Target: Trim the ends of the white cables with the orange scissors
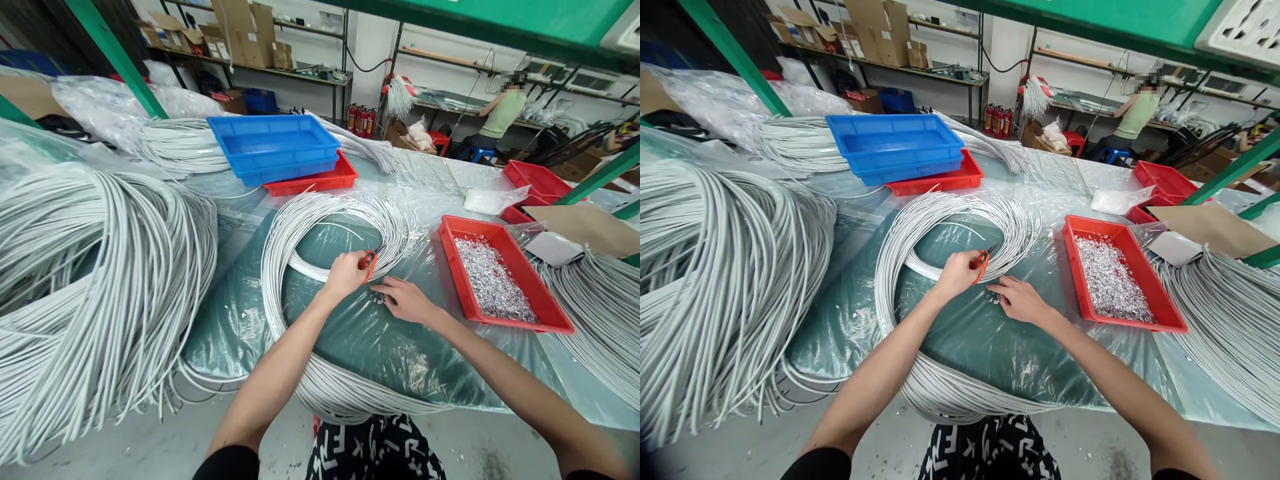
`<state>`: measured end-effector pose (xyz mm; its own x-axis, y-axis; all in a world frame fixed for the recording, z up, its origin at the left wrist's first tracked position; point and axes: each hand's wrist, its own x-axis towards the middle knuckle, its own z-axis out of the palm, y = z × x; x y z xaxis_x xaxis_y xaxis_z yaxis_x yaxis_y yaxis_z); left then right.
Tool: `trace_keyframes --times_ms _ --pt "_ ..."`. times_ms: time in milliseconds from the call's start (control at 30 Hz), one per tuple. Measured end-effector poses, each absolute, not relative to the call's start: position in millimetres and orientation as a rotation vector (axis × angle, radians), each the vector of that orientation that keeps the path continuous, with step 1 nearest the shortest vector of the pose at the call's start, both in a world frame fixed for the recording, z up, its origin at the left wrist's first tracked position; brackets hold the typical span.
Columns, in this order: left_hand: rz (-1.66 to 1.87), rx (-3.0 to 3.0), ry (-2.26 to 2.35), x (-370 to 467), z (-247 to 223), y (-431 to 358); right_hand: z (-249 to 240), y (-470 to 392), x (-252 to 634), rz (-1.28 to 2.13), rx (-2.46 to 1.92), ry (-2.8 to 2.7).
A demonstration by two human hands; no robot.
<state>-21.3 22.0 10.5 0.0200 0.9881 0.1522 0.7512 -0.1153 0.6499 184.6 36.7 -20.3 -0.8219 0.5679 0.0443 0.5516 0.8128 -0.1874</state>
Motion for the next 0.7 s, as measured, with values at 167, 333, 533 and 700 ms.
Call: trace_keyframes --times_ms 167,333,533,700 --pt "0.834 1.926 1.767 -21.8 8.9 21.9 -19.4 33.5 193.6 0.271 -0.859 -2.913" --pt "0.834 1.935 1.757 -21.4 6.3 22.1 -15.6 28.5 204.5 0.319 -0.908 -2.827" --pt "0.820 1.940 1.766 -20.9 7.0 22.0 -26.4 15.7 197.0 -0.040 -1.269 -2.798" --pt "0.815 1.946 1.765 -20.7 6.5 21.9 -36.0 8.5 180.5 -0.232 -1.399 -2.832"
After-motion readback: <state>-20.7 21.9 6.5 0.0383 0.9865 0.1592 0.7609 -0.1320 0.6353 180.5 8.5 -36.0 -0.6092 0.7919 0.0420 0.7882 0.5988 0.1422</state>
